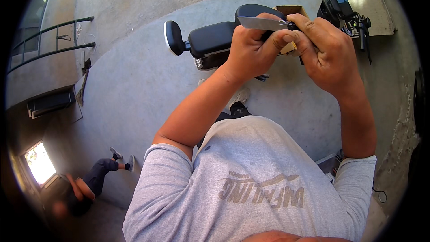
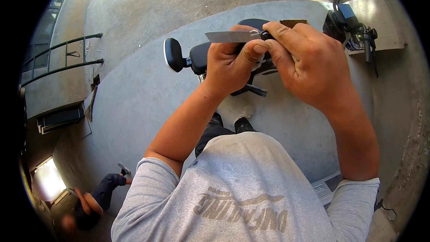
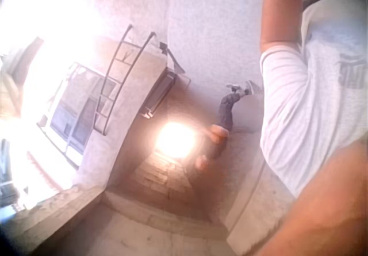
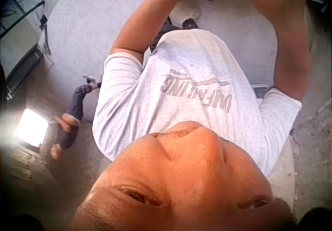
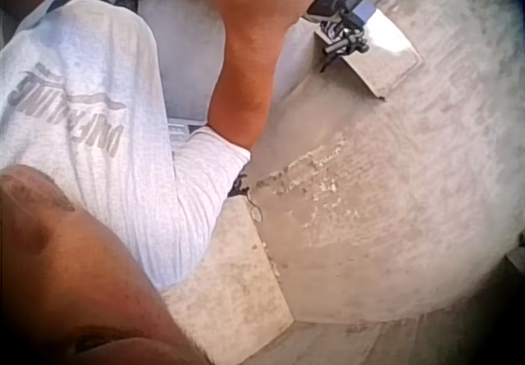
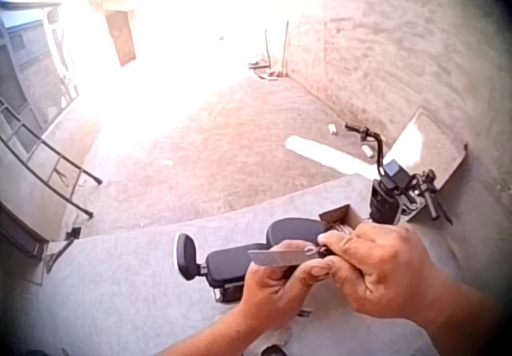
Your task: The person walks to a utility vehicle, retrieves a sealant gun and a new sealant tube, and assembles them. They then use a utility knife to cut the tip of the sealant tube nozzle.
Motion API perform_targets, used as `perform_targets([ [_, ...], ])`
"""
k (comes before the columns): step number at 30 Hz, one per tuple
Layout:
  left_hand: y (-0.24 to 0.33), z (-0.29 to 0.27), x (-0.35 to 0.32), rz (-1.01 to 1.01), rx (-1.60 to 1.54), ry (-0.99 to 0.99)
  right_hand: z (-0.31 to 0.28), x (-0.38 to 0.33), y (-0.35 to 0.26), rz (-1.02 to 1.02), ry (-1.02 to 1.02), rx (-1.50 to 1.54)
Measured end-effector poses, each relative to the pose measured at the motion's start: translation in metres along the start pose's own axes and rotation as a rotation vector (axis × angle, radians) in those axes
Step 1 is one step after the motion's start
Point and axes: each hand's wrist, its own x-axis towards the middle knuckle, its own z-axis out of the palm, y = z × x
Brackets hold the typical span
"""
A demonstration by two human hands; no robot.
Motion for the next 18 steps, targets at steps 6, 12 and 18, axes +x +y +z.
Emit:
perform_targets([
  [6,0.013,0.002,0.005,-0.152,0.057,0.068,0.0,-0.001,0.005,0.078,0.087,0.026],
  [12,0.016,0.003,0.007,-0.157,0.077,0.045,0.002,-0.007,0.015,0.258,0.247,0.217],
  [18,0.015,0.004,0.008,-0.142,0.12,0.04,0.01,-0.021,0.012,0.345,0.193,0.37],
])
